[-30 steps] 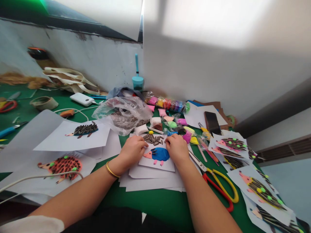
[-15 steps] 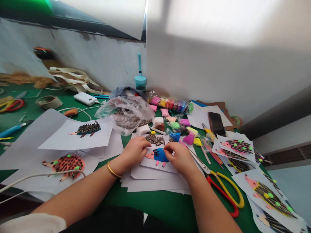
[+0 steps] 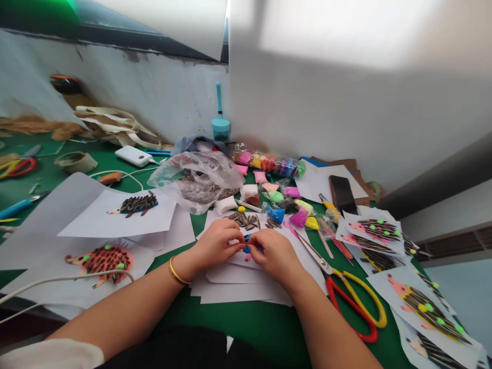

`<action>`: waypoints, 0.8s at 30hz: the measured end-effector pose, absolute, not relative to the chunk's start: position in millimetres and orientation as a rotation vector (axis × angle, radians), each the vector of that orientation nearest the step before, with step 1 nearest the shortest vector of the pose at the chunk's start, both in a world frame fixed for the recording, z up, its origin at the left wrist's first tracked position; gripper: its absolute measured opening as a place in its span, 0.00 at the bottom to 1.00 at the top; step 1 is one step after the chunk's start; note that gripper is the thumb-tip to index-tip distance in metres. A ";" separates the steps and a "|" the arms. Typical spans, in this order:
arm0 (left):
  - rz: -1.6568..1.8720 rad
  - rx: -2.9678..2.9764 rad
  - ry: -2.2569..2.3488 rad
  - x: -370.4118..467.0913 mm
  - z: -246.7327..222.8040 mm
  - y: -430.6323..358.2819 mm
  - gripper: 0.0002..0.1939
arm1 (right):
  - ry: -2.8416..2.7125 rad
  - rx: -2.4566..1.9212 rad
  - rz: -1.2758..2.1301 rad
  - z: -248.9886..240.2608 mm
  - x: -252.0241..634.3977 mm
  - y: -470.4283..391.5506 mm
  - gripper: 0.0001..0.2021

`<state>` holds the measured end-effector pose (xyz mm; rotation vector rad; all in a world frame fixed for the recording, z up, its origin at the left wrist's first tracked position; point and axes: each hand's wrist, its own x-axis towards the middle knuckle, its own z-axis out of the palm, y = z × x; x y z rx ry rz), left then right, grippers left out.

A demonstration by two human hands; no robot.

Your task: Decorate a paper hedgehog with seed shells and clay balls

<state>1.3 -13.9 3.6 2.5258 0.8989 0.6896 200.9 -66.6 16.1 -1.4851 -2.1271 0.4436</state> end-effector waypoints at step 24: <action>0.366 2.518 1.108 -2.2 5.8 -14.2 0.20 | -2.245 -1.425 0.101 1.6 199.7 -62.3 0.04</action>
